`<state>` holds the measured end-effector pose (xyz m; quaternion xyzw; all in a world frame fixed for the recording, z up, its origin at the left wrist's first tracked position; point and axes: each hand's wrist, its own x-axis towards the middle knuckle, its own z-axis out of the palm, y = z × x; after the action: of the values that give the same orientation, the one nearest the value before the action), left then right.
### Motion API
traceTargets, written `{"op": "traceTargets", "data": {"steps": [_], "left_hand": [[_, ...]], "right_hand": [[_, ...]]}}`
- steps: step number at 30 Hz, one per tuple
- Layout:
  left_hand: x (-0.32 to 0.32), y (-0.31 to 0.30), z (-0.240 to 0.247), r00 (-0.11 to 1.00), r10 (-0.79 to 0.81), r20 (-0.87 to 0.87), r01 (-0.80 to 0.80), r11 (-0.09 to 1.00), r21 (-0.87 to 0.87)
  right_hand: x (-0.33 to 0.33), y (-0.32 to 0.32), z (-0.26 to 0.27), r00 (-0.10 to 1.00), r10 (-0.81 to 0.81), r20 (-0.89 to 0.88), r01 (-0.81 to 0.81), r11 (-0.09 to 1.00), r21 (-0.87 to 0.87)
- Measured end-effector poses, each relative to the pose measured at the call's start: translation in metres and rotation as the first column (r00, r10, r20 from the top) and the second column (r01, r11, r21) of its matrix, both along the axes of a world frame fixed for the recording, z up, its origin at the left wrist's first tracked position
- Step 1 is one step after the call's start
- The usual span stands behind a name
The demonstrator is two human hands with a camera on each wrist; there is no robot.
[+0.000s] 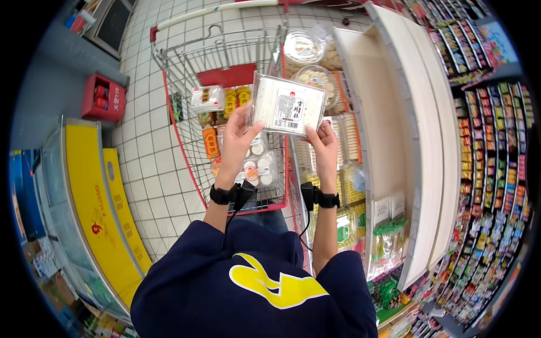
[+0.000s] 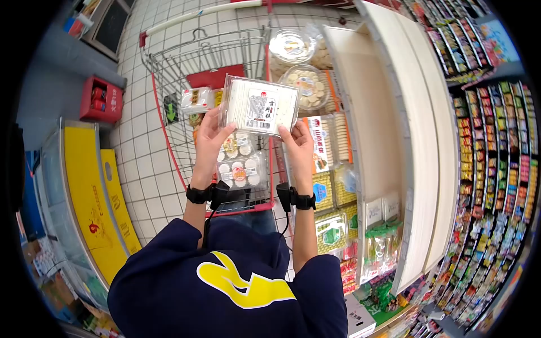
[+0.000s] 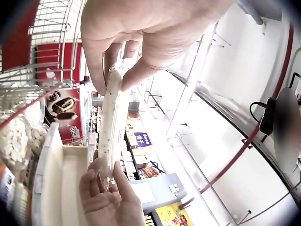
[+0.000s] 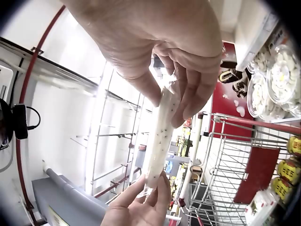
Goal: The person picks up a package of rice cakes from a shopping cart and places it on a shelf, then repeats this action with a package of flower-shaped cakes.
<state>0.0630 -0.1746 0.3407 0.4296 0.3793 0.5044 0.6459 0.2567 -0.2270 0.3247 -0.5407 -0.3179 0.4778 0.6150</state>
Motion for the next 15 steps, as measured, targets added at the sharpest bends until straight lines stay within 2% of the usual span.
{"op": "traceTargets", "data": {"steps": [7,11,15], "left_hand": [[0.048,-0.058,0.052,0.98,-0.197,-0.035,0.199,0.976,0.088],[0.076,-0.087,0.056,0.946,-0.325,0.012,0.324,0.944,0.064],[0.11,-0.11,0.059,0.901,-0.432,-0.029,0.433,0.898,0.073]], "right_hand": [[0.035,-0.097,0.064,0.988,-0.151,0.005,0.15,0.986,0.078],[0.051,-0.143,0.066,0.962,-0.271,-0.01,0.27,0.953,0.135],[0.068,-0.187,0.058,0.923,-0.384,-0.015,0.383,0.915,0.128]]}}
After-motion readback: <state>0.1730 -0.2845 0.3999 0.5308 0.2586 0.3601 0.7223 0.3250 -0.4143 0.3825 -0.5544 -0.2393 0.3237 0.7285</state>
